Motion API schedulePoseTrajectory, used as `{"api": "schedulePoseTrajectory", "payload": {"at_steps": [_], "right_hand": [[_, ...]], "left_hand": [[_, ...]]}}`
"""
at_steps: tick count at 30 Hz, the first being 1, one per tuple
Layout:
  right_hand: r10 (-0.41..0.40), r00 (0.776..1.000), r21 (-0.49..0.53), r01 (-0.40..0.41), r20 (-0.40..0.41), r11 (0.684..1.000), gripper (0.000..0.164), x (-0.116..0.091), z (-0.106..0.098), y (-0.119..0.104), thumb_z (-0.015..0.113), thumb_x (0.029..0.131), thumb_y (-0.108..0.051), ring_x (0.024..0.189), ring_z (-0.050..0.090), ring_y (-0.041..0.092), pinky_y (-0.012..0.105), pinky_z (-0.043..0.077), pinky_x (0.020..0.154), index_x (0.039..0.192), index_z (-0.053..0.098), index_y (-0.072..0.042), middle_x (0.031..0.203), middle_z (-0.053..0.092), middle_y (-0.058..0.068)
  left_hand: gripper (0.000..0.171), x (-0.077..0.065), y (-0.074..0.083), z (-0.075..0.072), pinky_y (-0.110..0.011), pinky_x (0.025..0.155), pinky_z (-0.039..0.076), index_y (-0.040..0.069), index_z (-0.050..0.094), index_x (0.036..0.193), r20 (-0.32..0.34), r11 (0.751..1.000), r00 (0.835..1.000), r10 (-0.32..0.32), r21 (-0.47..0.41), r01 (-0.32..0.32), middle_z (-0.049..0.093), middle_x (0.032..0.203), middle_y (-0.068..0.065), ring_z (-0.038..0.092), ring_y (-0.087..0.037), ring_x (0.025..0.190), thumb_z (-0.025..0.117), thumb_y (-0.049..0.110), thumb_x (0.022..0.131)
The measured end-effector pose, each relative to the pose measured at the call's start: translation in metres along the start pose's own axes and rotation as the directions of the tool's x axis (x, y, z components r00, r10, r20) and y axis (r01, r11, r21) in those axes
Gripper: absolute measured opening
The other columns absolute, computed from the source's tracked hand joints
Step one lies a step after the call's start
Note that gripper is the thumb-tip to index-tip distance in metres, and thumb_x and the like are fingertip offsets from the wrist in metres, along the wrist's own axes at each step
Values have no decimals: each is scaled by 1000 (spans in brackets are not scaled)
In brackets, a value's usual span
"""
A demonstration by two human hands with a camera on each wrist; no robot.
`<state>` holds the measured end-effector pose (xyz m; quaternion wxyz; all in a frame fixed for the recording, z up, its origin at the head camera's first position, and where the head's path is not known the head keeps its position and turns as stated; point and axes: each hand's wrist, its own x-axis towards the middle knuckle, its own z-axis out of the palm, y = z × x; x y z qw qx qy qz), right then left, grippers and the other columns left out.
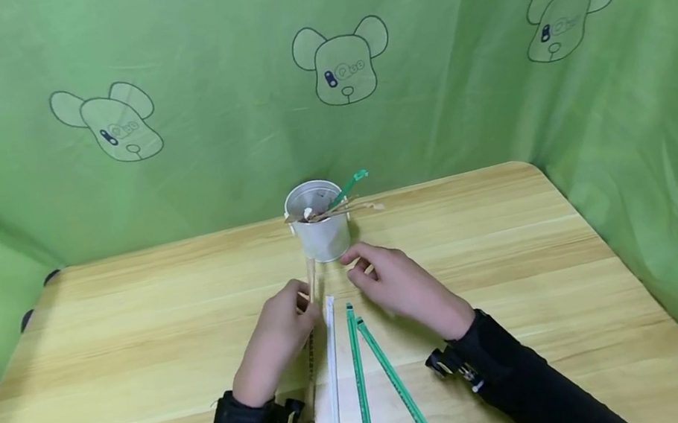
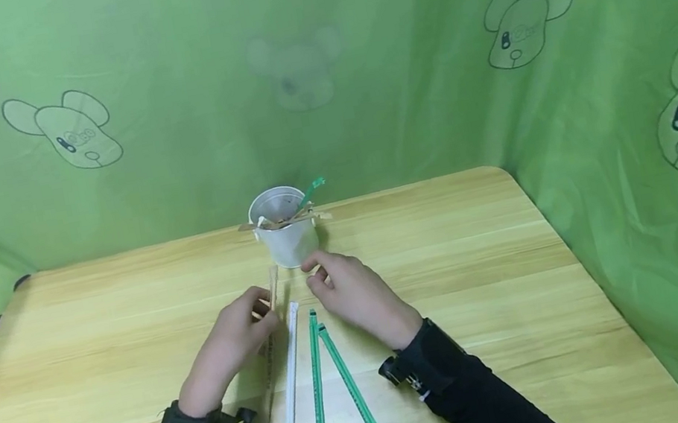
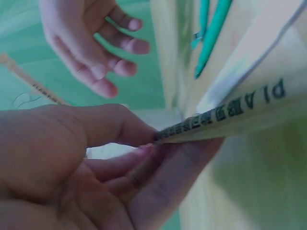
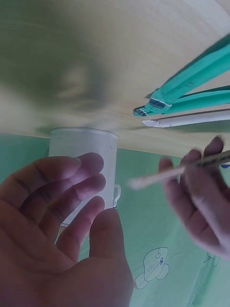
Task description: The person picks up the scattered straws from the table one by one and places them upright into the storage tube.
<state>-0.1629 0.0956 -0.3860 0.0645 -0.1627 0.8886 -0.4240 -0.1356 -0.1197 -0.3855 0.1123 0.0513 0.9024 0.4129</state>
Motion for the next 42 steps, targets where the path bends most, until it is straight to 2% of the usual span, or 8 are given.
{"api": "schedulePoseTrajectory", "payload": {"at_steps": [5,9,20,24,27,33,38,42], "right_hand": [[-7,1000,-7,7,10,1000,26,-1,0,1,60,110,-17,90,66,13,37,57,81,134,68,-11,109,72,2],[-21,1000,-15,21,21,1000,24,-2,0,2,60,110,-16,94,67,15,38,58,84,131,68,-11,109,72,2],[-10,999,-18,11,46,1000,24,-6,1,4,59,110,-18,87,65,15,36,56,75,131,68,-10,107,72,1],[1,999,-17,0,54,1000,22,-6,2,4,60,110,-18,83,63,15,35,56,73,129,68,-10,105,71,1],[-1,998,-26,2,57,1000,23,-6,3,4,59,111,-19,88,64,15,35,56,78,130,69,-10,107,71,0],[-5,999,-35,7,53,999,24,-5,4,3,59,111,-19,90,65,15,37,56,80,131,68,-10,108,71,1],[-12,998,-26,14,62,1000,25,-3,6,3,59,111,-18,92,65,14,36,56,81,132,68,-10,108,71,1],[-17,998,-26,18,63,999,25,-3,6,1,59,111,-18,93,65,14,36,57,82,132,68,-10,108,71,0]], "left_hand": [[21,0,9,-10,-35,70,57,-3,66,120,-168,990,978,120,-49,-130,70,99,-11,67,-24,85,62,0,99],[19,-4,22,-16,-36,78,62,0,69,119,-352,961,913,204,-107,-256,74,103,-9,71,-25,97,68,2,100],[15,-5,43,-31,-37,88,63,-12,62,113,-802,696,509,311,-173,-697,71,113,-16,72,-28,105,69,-6,100],[14,-4,48,-39,-42,91,62,-11,63,111,-871,618,417,261,-181,-765,67,113,-18,70,-34,106,69,-7,100],[14,-1,48,-41,-42,92,61,-10,63,112,-880,616,410,240,-188,-765,66,114,-18,69,-35,108,70,-6,100],[18,12,41,-39,-39,92,61,-14,61,113,-842,664,486,235,-226,-713,70,114,-16,72,-29,105,70,-4,101],[14,18,39,-40,-41,91,62,-9,64,111,-860,634,456,228,-224,-740,71,112,-19,73,-31,103,71,-3,100],[15,22,39,-39,-39,90,62,-10,65,111,-836,648,480,265,-214,-731,71,112,-17,73,-30,103,72,-3,100]]}}
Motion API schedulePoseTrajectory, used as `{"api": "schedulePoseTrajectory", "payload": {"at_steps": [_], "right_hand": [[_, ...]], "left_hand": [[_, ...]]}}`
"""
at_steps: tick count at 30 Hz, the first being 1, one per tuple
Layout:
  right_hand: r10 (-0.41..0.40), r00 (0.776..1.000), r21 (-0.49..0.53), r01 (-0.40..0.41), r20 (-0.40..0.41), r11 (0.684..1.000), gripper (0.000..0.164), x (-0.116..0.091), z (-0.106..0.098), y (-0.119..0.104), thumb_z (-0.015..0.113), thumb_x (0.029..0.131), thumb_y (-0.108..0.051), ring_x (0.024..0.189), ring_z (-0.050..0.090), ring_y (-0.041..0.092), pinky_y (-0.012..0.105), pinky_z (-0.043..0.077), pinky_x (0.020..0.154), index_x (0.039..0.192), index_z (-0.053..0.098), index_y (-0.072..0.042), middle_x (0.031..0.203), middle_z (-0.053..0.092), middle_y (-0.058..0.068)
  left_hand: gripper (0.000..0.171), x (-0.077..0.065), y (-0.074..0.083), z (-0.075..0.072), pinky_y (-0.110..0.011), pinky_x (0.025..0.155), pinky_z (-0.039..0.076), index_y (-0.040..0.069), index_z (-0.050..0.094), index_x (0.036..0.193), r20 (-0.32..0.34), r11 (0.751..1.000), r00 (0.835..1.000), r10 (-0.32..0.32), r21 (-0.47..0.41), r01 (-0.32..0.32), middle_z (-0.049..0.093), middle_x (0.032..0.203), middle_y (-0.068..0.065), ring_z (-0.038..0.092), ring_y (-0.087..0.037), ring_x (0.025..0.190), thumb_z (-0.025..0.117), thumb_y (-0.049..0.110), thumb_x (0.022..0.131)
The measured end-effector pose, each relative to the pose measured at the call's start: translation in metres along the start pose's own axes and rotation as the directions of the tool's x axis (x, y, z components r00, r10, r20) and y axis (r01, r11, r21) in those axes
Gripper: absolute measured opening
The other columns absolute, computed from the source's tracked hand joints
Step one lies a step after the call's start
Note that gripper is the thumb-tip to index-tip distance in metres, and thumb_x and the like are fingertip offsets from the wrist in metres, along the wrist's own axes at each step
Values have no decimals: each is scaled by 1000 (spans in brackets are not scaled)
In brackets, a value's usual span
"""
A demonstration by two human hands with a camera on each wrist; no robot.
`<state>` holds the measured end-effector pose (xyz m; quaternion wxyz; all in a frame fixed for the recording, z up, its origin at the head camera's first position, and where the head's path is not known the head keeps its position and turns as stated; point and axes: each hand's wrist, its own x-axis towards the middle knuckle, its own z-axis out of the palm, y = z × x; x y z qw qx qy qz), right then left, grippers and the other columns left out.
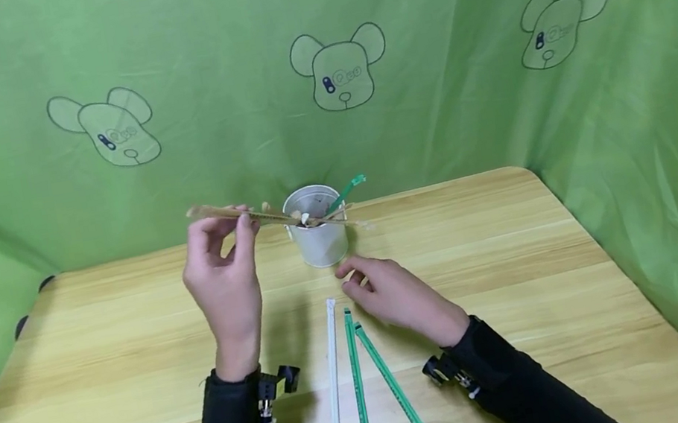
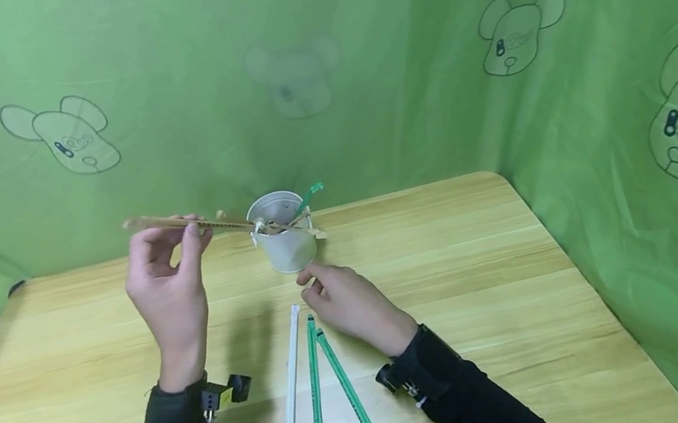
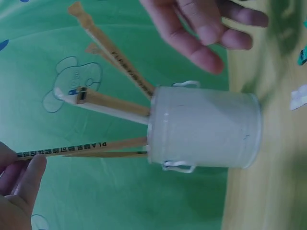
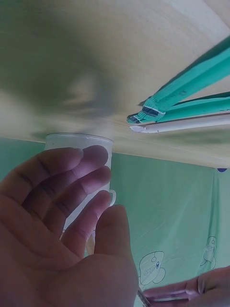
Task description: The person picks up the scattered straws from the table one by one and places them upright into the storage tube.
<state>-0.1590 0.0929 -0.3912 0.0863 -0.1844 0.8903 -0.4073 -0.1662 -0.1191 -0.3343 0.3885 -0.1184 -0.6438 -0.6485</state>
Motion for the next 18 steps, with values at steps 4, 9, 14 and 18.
{"api": "schedulePoseTrajectory", "payload": {"at_steps": [4,9,14,18], "right_hand": [[4,1000,6,-4,-1,1000,25,0,-1,-2,59,111,-18,89,65,14,36,56,78,133,68,-10,107,71,1],[3,1000,0,-3,-1,1000,25,0,-2,-1,59,111,-18,88,65,14,35,56,77,133,68,-10,107,71,1],[0,1000,7,0,3,1000,27,1,-1,-1,59,111,-18,88,64,14,36,56,79,134,68,-7,106,70,1],[-4,1000,18,4,12,1000,28,2,-1,-2,59,111,-17,89,65,14,36,56,80,135,68,-7,107,70,1]], "left_hand": [[15,-2,-5,1,-36,88,62,-9,66,111,78,997,997,-3,79,-3,72,112,-13,73,-26,104,72,-1,101],[11,-5,-16,3,-32,86,62,-5,70,109,120,988,993,5,154,-24,75,112,-11,74,-23,103,73,1,100],[10,-8,-30,5,-29,84,62,-2,73,108,139,983,990,-18,184,-8,77,111,-9,75,-22,103,75,-1,98],[10,-11,-36,5,-28,86,61,-3,74,110,179,970,983,-49,242,5,77,110,-11,75,-23,105,73,-1,100]]}}
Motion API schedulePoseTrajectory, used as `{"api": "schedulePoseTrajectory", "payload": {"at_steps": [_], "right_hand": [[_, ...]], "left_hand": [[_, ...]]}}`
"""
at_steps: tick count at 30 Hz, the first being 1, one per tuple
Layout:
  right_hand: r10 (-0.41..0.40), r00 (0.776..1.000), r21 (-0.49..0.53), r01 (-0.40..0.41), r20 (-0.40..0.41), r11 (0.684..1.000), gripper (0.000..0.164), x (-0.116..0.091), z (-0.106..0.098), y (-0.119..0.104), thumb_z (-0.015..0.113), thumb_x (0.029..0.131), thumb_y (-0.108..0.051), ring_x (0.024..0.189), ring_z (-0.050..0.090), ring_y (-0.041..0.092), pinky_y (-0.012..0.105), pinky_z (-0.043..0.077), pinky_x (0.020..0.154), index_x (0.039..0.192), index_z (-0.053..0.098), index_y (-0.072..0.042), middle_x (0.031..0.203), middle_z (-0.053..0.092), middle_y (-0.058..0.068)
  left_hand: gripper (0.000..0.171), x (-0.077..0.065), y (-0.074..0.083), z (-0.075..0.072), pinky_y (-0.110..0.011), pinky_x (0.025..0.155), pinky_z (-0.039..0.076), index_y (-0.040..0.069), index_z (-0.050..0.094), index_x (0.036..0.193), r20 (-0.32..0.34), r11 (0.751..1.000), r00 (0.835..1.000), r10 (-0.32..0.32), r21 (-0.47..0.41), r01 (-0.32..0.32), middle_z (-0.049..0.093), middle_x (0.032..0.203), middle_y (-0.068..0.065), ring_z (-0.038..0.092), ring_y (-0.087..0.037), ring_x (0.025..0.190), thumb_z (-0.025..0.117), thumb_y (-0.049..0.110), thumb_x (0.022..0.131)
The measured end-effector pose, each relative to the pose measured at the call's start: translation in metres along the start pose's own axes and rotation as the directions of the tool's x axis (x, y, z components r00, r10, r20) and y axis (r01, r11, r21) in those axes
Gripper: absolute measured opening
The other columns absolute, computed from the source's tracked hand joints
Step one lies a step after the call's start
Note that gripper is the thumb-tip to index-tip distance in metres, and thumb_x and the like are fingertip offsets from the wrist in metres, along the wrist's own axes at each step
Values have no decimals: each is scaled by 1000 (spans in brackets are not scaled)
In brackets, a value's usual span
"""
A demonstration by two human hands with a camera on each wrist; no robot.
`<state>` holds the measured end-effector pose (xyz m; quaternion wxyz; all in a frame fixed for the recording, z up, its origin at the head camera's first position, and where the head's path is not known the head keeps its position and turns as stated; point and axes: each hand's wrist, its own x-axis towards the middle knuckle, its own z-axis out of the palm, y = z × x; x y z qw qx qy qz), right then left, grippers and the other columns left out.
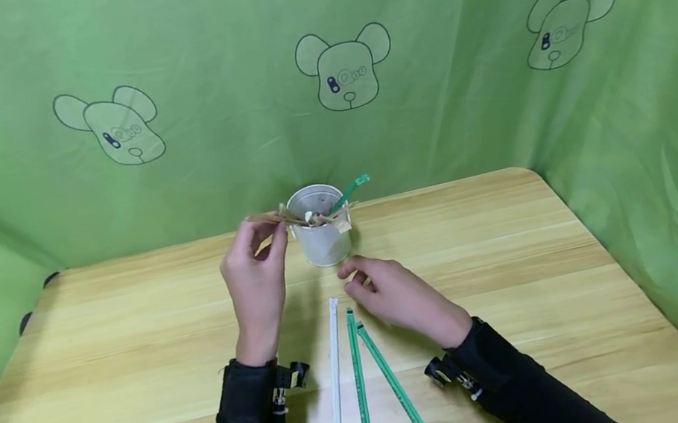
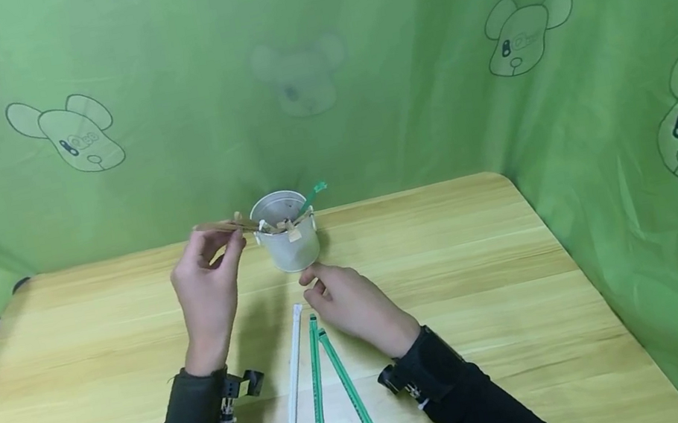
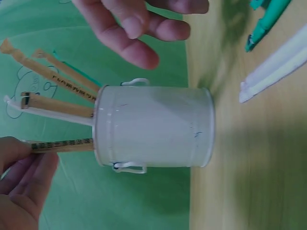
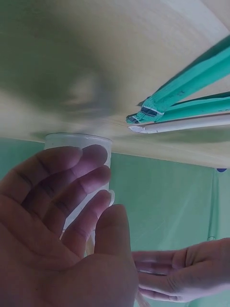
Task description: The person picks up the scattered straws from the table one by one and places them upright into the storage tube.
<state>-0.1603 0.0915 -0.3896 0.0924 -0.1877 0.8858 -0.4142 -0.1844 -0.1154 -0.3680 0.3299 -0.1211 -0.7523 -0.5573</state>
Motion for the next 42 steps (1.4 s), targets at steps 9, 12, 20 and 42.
{"api": "schedulePoseTrajectory", "payload": {"at_steps": [9,12,20,42], "right_hand": [[10,1000,-12,-10,0,1000,27,1,2,1,60,110,-17,91,64,14,37,56,81,134,68,-7,105,70,0],[8,1000,-19,-8,1,1000,26,1,2,2,59,111,-17,90,64,14,37,56,81,132,69,-7,104,70,0],[31,999,-45,-30,23,999,24,0,6,5,62,109,-16,85,62,13,37,54,79,130,69,-6,96,69,-2],[155,980,-148,-136,121,980,14,-11,21,-4,70,94,2,73,55,18,33,49,71,107,73,-2,84,63,2]], "left_hand": [[21,-5,-3,-7,-38,91,61,0,71,126,154,981,974,-168,120,151,75,116,-13,73,-25,108,68,5,105],[20,-6,-3,-11,-40,89,62,0,71,124,196,971,957,-214,146,188,74,116,-14,73,-27,104,65,3,106],[20,-11,-4,-9,-42,81,62,-4,70,124,352,948,885,-304,203,245,74,114,-17,74,-31,94,62,1,107],[18,-29,5,-22,-37,71,59,1,72,121,415,899,809,-417,319,299,73,108,-13,73,-25,84,62,4,106]]}}
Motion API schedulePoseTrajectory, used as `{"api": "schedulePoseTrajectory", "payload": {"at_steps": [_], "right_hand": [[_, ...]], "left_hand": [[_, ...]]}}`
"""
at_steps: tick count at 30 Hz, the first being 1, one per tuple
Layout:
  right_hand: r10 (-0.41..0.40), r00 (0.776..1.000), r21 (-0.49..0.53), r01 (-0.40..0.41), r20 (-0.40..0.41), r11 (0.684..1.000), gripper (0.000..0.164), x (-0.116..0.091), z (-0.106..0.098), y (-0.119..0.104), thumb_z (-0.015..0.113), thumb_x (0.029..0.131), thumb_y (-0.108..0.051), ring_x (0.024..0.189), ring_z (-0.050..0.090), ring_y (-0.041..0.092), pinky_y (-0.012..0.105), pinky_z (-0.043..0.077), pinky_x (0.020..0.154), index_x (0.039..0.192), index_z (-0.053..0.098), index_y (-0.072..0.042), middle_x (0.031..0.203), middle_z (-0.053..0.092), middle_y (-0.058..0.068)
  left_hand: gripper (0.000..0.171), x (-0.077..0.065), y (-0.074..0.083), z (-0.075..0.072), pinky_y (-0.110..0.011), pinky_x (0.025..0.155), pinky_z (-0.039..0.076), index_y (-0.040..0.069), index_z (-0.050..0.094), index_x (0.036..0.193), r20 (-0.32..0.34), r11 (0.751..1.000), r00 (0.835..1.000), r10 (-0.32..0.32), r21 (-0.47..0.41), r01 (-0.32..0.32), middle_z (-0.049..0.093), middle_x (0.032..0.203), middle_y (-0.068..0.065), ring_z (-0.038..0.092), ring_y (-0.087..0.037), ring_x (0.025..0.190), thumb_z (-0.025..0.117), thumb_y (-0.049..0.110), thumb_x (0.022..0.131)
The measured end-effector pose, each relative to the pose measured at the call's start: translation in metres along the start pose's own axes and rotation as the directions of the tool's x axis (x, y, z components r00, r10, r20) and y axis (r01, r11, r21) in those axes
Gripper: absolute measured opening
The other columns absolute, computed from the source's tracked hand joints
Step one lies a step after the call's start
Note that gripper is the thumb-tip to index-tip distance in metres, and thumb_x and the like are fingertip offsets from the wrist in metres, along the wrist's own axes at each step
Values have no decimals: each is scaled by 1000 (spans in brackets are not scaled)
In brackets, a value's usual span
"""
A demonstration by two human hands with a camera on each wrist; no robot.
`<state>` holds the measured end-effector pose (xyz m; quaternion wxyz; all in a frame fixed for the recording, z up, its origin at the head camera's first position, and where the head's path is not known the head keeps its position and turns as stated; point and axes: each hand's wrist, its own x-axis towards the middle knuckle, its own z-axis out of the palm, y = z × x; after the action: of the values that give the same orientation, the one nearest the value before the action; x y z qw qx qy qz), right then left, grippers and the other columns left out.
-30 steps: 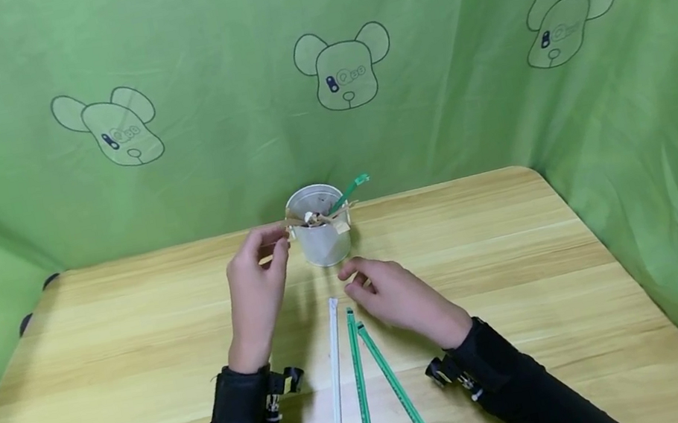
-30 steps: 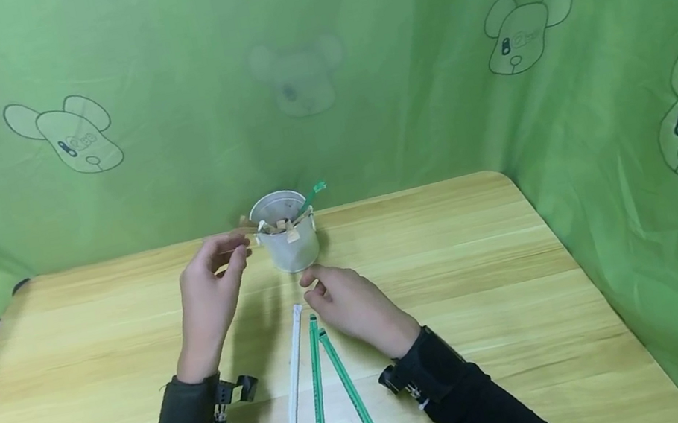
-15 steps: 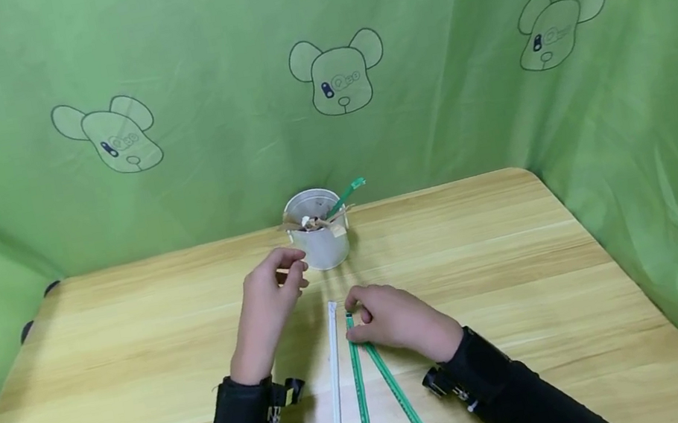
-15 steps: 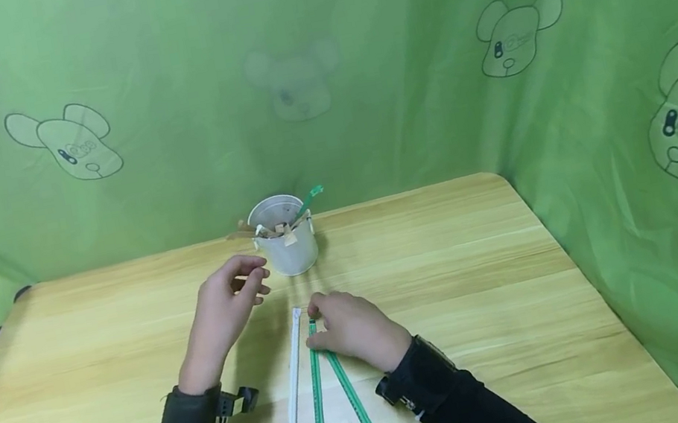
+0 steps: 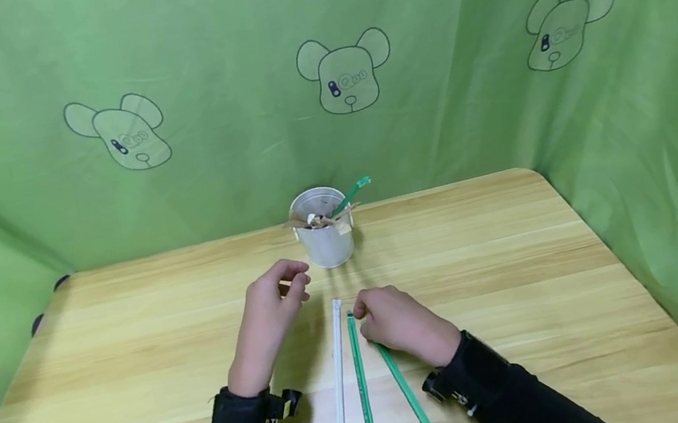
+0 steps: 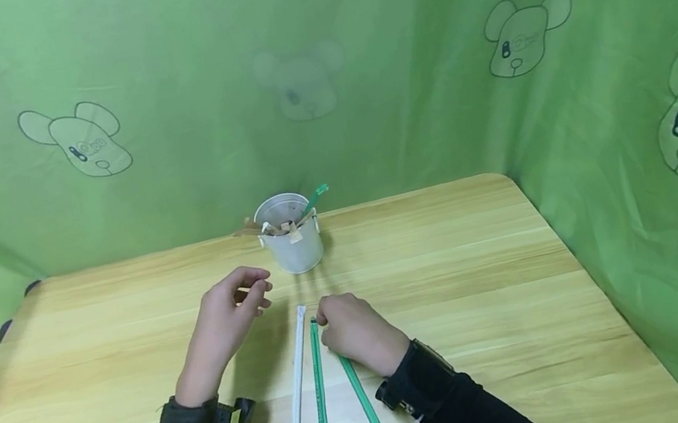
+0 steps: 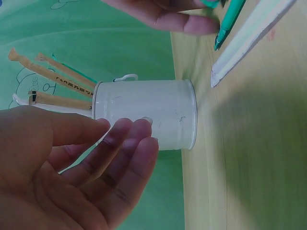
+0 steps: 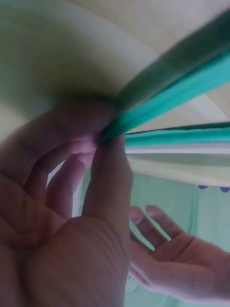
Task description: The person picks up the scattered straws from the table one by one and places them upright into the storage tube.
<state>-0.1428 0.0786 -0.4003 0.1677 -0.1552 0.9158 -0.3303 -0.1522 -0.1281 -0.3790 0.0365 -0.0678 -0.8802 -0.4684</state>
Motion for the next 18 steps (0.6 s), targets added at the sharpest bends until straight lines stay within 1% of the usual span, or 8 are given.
{"api": "schedulePoseTrajectory", "payload": {"at_steps": [2,4,6,8,10,13,15,18], "right_hand": [[0,1000,19,0,-20,1000,7,0,-4,1,69,97,0,75,56,17,32,50,73,101,74,-3,87,64,1],[-12,999,41,13,-40,999,7,0,-8,1,69,100,-3,76,57,15,31,51,74,98,75,-4,88,65,0],[-21,998,74,26,-65,997,8,0,-12,1,68,103,-5,75,57,15,31,50,72,99,75,-6,87,65,0],[-22,997,133,33,-81,991,6,0,-17,2,67,105,-7,71,59,18,31,50,66,102,72,-6,83,66,1],[-19,996,209,38,-93,977,5,1,-21,2,66,107,-8,66,63,24,31,51,61,106,70,-6,81,68,4],[-23,991,329,66,-130,942,7,1,-26,2,66,107,-9,62,66,38,36,54,54,111,68,-4,82,70,10],[-31,983,375,97,-179,922,8,1,-29,3,68,106,-10,65,67,42,41,57,54,112,70,-5,85,70,10],[-43,964,402,149,-262,903,10,2,-33,3,72,104,-11,69,68,41,49,60,61,113,73,-8,90,69,9]], "left_hand": [[18,1,1,1,-37,72,59,1,72,121,3,1000,1000,-2,-1,2,73,108,-13,73,-25,84,63,5,106],[18,1,2,1,-38,72,59,0,72,121,4,1000,1000,-6,0,6,73,107,-13,73,-26,84,63,5,106],[18,1,2,1,-38,73,60,1,72,122,9,1000,1000,-12,0,12,73,107,-13,73,-26,84,64,5,106],[18,1,2,2,-37,73,59,1,72,122,15,1000,1000,-20,1,20,73,108,-12,73,-25,85,64,6,107],[18,1,2,2,-37,72,59,1,72,121,18,1000,999,-27,5,27,73,108,-12,73,-25,85,64,6,107],[17,0,2,1,-36,70,59,2,73,120,22,999,999,-37,10,37,73,108,-12,73,-25,85,64,6,107],[17,0,2,1,-36,70,58,2,73,120,26,999,999,-39,9,39,73,108,-12,73,-27,86,63,6,107],[17,0,1,0,-37,70,59,2,73,121,34,999,999,-39,8,39,73,109,-12,73,-28,87,63,8,107]]}}
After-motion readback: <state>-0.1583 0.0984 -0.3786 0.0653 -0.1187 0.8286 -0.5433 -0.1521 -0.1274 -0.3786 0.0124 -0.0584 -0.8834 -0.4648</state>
